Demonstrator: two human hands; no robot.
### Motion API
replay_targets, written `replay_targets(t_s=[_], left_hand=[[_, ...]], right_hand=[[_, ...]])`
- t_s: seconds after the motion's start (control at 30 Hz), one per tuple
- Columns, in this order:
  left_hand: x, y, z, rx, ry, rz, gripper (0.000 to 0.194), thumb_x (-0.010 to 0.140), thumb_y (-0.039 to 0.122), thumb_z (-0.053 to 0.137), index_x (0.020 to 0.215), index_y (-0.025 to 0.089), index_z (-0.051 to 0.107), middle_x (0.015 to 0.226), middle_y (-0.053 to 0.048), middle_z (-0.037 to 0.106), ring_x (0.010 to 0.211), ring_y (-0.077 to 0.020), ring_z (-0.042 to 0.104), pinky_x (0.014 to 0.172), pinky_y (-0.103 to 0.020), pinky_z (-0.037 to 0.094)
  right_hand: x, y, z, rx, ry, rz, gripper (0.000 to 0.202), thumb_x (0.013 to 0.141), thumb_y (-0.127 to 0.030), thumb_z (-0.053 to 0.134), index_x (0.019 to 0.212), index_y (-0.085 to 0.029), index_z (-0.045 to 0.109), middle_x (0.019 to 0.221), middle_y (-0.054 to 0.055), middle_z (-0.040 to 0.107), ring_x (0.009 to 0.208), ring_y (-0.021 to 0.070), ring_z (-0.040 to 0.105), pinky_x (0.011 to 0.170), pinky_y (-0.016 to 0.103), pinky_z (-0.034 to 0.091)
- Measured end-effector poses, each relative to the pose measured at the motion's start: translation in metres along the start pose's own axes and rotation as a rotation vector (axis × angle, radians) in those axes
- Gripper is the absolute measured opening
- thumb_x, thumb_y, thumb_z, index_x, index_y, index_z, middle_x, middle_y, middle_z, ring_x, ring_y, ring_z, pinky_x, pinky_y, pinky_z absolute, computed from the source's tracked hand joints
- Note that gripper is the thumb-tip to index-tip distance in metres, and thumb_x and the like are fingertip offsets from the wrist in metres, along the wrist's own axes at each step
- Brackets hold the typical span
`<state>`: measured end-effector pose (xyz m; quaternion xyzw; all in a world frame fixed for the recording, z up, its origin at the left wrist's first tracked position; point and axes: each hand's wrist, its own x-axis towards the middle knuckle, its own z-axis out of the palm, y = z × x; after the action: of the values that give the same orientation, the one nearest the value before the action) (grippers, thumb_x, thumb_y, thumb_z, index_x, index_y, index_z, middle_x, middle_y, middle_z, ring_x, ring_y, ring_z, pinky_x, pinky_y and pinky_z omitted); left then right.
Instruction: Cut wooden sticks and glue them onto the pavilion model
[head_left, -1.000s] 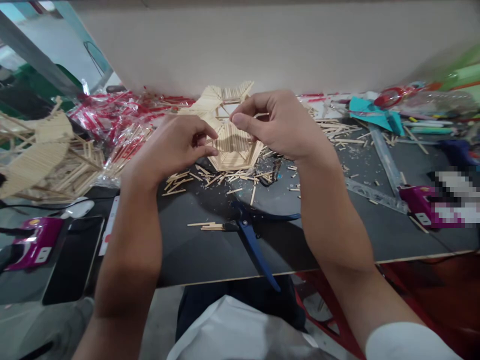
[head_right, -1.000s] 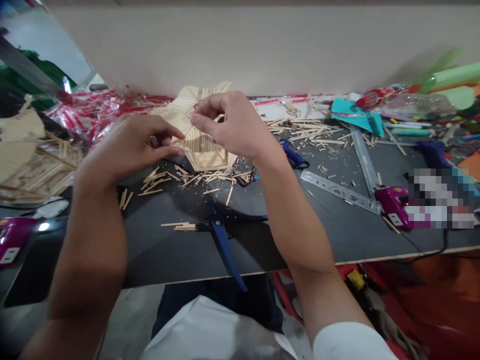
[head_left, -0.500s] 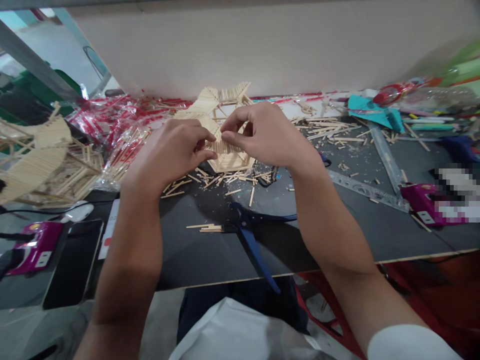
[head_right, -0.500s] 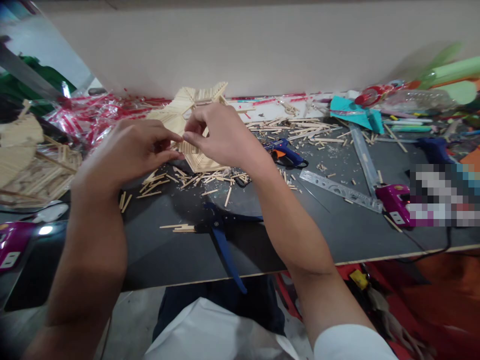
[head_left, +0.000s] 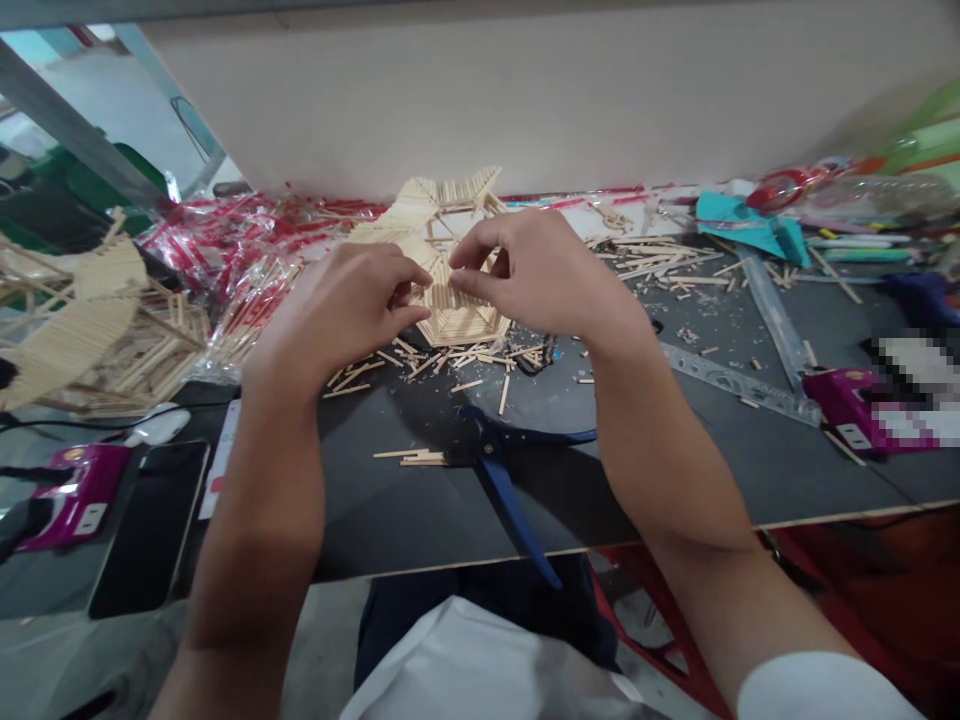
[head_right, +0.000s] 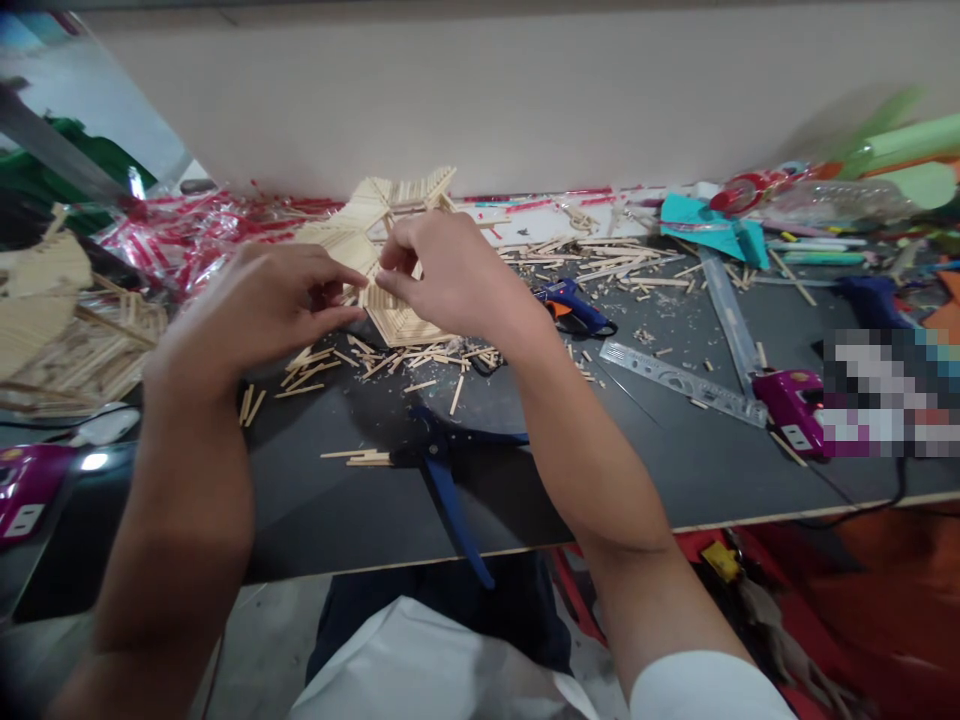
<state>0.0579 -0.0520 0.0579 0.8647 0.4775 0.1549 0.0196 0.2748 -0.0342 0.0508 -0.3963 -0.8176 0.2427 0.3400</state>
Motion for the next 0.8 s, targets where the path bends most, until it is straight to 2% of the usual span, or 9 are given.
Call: replay_targets(t_s=[0.23,0.33,0.47,0.57,0.63,0.73,0.8], left_hand=[[0.000,0.000,0.001,0.023,0.004,-0.003,0.022,0.086,0.034,0.066,0.103,0.022,0.075,0.080,-0.004,0.069,0.079,-0.0220,0.063,0.071,-0.031,0.042],[-0.001,-0.003,0.000,0.018,-0.006,0.007,0.025,0.086,0.036,0.064,0.104,0.023,0.074,0.082,-0.004,0.070,0.079,-0.0212,0.063,0.070,-0.030,0.042],[-0.008,0.002,-0.009,-0.093,0.034,0.021,0.025,0.085,0.037,0.066,0.104,0.022,0.071,0.082,-0.003,0.068,0.075,-0.0198,0.063,0.072,-0.031,0.044],[-0.023,0.015,-0.013,-0.144,0.117,0.047,0.022,0.086,0.033,0.069,0.105,0.021,0.067,0.084,-0.003,0.066,0.074,-0.0177,0.061,0.072,-0.031,0.046],[-0.035,0.026,-0.010,-0.161,0.174,0.039,0.020,0.088,0.029,0.068,0.106,0.020,0.065,0.088,-0.003,0.065,0.076,-0.0168,0.061,0.071,-0.030,0.048],[-0.053,0.036,0.004,-0.159,0.184,0.034,0.017,0.092,0.023,0.063,0.108,0.019,0.061,0.094,-0.004,0.064,0.080,-0.0164,0.061,0.071,-0.028,0.048],[-0.062,0.038,0.015,-0.153,0.158,0.041,0.015,0.092,0.024,0.064,0.106,0.018,0.060,0.096,-0.005,0.064,0.080,-0.0160,0.061,0.071,-0.027,0.048]], right_hand=[[-0.001,0.002,0.001,0.086,0.041,0.027,0.018,0.079,-0.033,0.081,0.078,-0.020,0.069,0.079,0.007,0.069,0.083,0.0246,0.063,0.076,0.037,0.048],[-0.005,-0.001,-0.004,0.056,0.043,0.017,0.016,0.080,-0.033,0.080,0.079,-0.020,0.070,0.082,0.007,0.070,0.081,0.0230,0.062,0.076,0.037,0.048],[-0.018,-0.017,-0.007,0.043,0.024,0.032,0.015,0.085,-0.033,0.075,0.084,-0.019,0.070,0.080,0.005,0.070,0.073,0.0182,0.060,0.072,0.033,0.046],[-0.034,-0.028,0.005,0.082,-0.035,0.066,0.017,0.090,-0.033,0.066,0.086,-0.017,0.070,0.075,0.003,0.068,0.068,0.0148,0.059,0.065,0.029,0.043],[-0.046,-0.030,0.021,0.220,-0.117,0.127,0.021,0.092,-0.037,0.063,0.085,-0.017,0.068,0.069,0.001,0.066,0.061,0.0128,0.058,0.060,0.026,0.042],[-0.064,-0.025,0.044,0.511,-0.210,0.228,0.031,0.091,-0.047,0.065,0.082,-0.018,0.062,0.063,-0.003,0.061,0.054,0.0107,0.056,0.052,0.023,0.041],[-0.073,-0.019,0.054,0.606,-0.244,0.257,0.036,0.091,-0.052,0.064,0.080,-0.018,0.061,0.063,-0.003,0.059,0.052,0.0101,0.055,0.049,0.022,0.041]])
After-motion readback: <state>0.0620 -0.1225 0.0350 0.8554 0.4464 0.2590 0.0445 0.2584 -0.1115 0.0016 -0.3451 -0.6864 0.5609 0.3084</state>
